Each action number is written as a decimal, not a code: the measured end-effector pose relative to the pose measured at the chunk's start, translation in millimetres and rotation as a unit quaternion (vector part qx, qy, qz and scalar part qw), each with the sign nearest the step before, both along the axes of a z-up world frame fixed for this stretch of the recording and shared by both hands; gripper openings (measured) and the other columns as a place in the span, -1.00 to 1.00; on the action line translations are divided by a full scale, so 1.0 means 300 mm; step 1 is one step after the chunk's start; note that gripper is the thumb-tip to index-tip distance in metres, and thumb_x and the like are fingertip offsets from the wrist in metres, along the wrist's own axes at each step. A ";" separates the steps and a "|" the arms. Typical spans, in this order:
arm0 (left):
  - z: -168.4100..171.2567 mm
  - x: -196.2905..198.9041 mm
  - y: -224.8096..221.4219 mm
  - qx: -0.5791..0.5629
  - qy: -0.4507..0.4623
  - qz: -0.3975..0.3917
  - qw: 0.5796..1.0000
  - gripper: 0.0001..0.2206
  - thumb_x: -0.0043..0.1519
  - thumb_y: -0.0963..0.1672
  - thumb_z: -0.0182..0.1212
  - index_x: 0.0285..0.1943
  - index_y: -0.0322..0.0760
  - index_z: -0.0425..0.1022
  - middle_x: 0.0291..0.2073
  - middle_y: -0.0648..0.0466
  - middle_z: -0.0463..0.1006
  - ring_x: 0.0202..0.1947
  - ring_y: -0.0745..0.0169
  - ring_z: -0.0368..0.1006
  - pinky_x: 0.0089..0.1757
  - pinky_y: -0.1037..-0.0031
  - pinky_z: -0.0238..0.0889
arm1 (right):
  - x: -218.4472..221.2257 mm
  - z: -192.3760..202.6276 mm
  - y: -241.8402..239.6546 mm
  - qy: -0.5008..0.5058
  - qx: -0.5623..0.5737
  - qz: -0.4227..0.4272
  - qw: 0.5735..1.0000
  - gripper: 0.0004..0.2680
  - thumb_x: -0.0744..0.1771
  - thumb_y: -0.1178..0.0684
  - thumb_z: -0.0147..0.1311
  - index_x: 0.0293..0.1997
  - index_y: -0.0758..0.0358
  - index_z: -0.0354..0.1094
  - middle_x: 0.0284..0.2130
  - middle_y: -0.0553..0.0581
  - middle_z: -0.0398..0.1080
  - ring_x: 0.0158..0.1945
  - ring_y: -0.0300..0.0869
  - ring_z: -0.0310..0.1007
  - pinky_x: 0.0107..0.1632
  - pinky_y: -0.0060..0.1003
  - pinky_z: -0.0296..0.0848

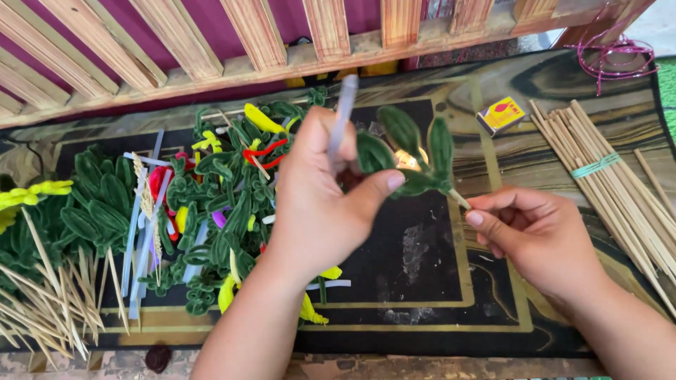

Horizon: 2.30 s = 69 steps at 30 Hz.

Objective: Assembling artificial leaves onto wooden stems by heating the leaf base or a glue stick over a candle flame and pressing it onto the stick.

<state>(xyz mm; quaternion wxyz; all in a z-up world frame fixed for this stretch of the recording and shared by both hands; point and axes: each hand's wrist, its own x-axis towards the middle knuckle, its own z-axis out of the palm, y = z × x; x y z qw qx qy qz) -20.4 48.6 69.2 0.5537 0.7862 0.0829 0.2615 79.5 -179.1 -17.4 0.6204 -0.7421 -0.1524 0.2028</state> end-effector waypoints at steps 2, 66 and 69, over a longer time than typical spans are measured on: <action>0.015 -0.010 -0.014 0.030 0.001 -0.023 0.999 -0.58 0.07 -0.28 0.36 -0.24 -0.07 0.09 -0.41 0.20 0.33 -0.44 0.38 0.28 -0.36 0.48 0.20 | 0.002 -0.026 -0.010 -0.021 0.005 0.019 1.000 -0.92 0.28 0.28 0.25 -0.20 0.39 0.56 -0.49 0.18 0.52 -0.56 -0.26 0.35 -0.48 -0.46 0.37; -0.275 0.167 0.152 0.148 0.150 0.012 0.978 -0.90 0.28 -0.12 0.18 -0.24 -0.08 0.62 -0.48 0.21 0.59 -0.49 0.28 0.40 -0.38 0.41 0.16 | 0.092 -0.044 -0.112 -0.666 0.015 -0.005 0.746 -0.92 0.39 0.51 0.34 -0.12 0.82 0.48 -0.28 0.65 0.51 -0.30 0.19 0.52 -0.17 -0.04 0.55; -0.249 0.163 0.134 0.195 0.220 0.015 0.956 -0.83 0.31 -0.07 0.13 -0.29 0.13 0.64 -0.58 0.32 0.49 -0.44 0.19 0.43 -0.19 0.38 0.09 | 0.122 -0.086 -0.146 -0.659 0.019 -0.025 0.752 -0.90 0.41 0.48 0.35 -0.11 0.83 0.48 -0.21 0.72 0.50 -0.22 0.28 0.52 -0.15 0.05 0.51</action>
